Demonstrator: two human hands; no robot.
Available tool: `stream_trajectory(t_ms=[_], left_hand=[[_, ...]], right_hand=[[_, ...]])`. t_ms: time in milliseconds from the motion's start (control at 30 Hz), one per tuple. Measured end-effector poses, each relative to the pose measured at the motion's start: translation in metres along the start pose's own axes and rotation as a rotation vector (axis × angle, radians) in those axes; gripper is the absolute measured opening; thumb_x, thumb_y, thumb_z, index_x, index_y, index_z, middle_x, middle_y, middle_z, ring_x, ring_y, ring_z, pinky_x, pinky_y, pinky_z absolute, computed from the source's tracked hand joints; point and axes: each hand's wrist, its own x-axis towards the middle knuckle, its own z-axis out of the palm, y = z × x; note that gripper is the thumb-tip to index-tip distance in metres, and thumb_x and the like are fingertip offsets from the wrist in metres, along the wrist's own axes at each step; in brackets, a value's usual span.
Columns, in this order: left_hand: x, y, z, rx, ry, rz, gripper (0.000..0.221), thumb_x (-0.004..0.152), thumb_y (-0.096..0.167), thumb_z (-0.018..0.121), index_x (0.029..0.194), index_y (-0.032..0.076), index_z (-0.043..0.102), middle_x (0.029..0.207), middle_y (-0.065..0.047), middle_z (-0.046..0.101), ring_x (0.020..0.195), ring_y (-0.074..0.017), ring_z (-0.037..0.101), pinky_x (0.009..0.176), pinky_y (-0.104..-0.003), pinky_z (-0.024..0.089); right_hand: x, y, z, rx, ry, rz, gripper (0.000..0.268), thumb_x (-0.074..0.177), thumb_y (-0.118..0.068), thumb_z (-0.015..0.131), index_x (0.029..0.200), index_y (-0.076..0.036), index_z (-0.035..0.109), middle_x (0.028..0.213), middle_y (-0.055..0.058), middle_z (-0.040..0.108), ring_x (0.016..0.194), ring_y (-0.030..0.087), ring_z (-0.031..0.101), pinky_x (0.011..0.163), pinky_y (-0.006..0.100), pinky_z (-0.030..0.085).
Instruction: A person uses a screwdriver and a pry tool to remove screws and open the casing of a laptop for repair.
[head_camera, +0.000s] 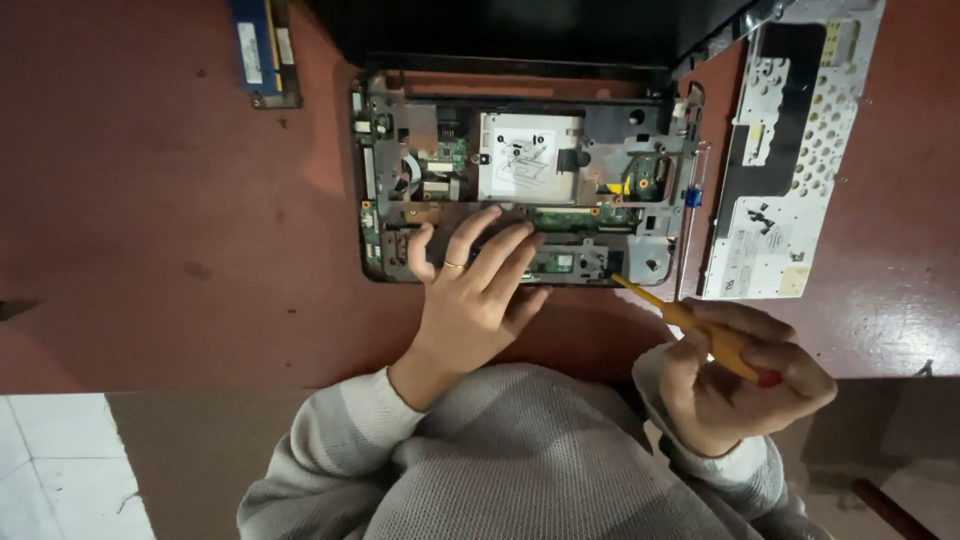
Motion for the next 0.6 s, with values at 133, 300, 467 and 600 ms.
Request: stream_trajectory(t_ms=[133, 300, 467, 600], left_hand=[[-0.002, -0.002, 0.001, -0.001, -0.013, -0.010, 0.039, 0.104, 0.044, 0.056, 0.116, 0.015, 0.078, 0.127, 0.004, 0.070, 0.132, -0.0244, 0.055, 0.116, -0.055, 0.013], [-0.002, -0.003, 0.002, -0.016, -0.030, -0.005, 0.037, 0.103, 0.043, 0.058, 0.115, 0.015, 0.078, 0.129, 0.004, 0.069, 0.134, -0.0245, 0.054, 0.116, -0.055, 0.013], [-0.004, -0.004, -0.001, -0.044, -0.074, -0.012, 0.037, 0.104, 0.041, 0.060, 0.123, 0.014, 0.077, 0.132, 0.003, 0.068, 0.135, -0.0259, 0.054, 0.115, -0.056, 0.013], [-0.004, -0.004, 0.002, -0.023, -0.032, -0.015, 0.038, 0.104, 0.045, 0.060, 0.120, 0.015, 0.078, 0.129, 0.005, 0.070, 0.134, -0.0230, 0.054, 0.116, -0.055, 0.013]], right_hand=[[0.005, 0.000, 0.005, -0.016, 0.003, -0.066, 0.035, 0.099, -0.002, 0.060, 0.110, -0.006, 0.027, 0.085, 0.024, 0.055, 0.071, 0.032, 0.070, 0.049, 0.031, 0.050], [0.002, 0.014, 0.000, 0.064, -0.099, -0.303, 0.103, 0.084, 0.026, 0.052, 0.165, -0.023, 0.012, 0.082, 0.021, 0.049, 0.071, 0.035, 0.069, 0.043, 0.034, 0.053], [-0.006, 0.011, -0.005, 0.015, -0.097, -0.229, 0.090, 0.090, 0.017, 0.062, 0.161, -0.018, 0.019, 0.101, 0.018, 0.043, 0.085, 0.039, 0.066, 0.055, 0.041, 0.062], [0.002, -0.007, 0.003, -0.024, -0.080, -0.104, 0.036, 0.095, 0.012, 0.058, 0.107, -0.002, 0.028, 0.092, 0.033, 0.057, 0.073, 0.034, 0.072, 0.050, 0.032, 0.052]])
